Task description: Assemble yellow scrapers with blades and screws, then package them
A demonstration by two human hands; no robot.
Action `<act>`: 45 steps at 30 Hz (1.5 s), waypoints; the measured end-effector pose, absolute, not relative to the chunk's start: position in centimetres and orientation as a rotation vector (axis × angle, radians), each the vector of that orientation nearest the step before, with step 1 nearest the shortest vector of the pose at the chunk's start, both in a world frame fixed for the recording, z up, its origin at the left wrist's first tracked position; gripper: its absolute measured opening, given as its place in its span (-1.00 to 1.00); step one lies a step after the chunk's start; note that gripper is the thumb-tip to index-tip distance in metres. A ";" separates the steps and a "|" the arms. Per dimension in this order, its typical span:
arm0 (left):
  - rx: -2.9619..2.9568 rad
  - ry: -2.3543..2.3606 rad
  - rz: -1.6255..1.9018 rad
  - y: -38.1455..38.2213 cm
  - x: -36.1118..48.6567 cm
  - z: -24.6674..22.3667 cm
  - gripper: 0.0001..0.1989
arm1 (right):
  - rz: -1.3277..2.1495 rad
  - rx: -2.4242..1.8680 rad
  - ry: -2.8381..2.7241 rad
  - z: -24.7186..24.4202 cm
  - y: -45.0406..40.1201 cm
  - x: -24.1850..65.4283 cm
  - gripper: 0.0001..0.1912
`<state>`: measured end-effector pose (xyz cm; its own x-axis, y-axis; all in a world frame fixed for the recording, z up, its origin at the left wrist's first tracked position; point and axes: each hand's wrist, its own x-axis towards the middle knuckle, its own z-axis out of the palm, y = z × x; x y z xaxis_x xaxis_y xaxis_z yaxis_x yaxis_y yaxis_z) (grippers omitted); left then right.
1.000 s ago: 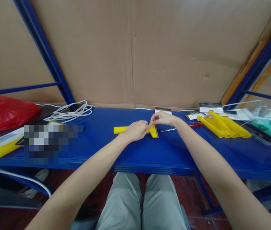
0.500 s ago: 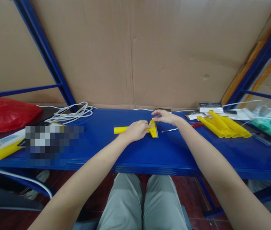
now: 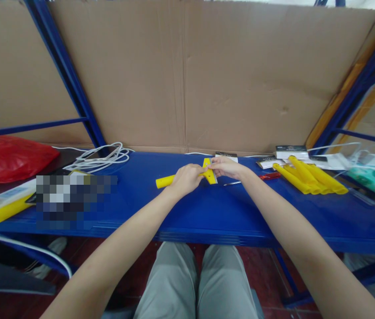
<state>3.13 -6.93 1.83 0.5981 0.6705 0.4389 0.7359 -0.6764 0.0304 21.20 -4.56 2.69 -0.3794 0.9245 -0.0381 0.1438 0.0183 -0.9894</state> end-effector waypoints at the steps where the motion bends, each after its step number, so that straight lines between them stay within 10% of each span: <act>1: -2.662 -1.223 -0.633 -7.0 3.1 1.9 -0.70 | 1.415 -1.108 -1.603 2.7 -4.6 21.1 -0.91; 33: -2.452 -1.310 -0.707 -7.1 2.6 2.1 -0.50 | 1.317 -1.056 -1.636 4.9 -5.9 20.5 -0.90; 45: -2.364 -1.458 -1.594 -5.6 1.5 3.2 -0.77 | 0.296 -1.865 -1.713 1.6 -2.2 29.7 -0.74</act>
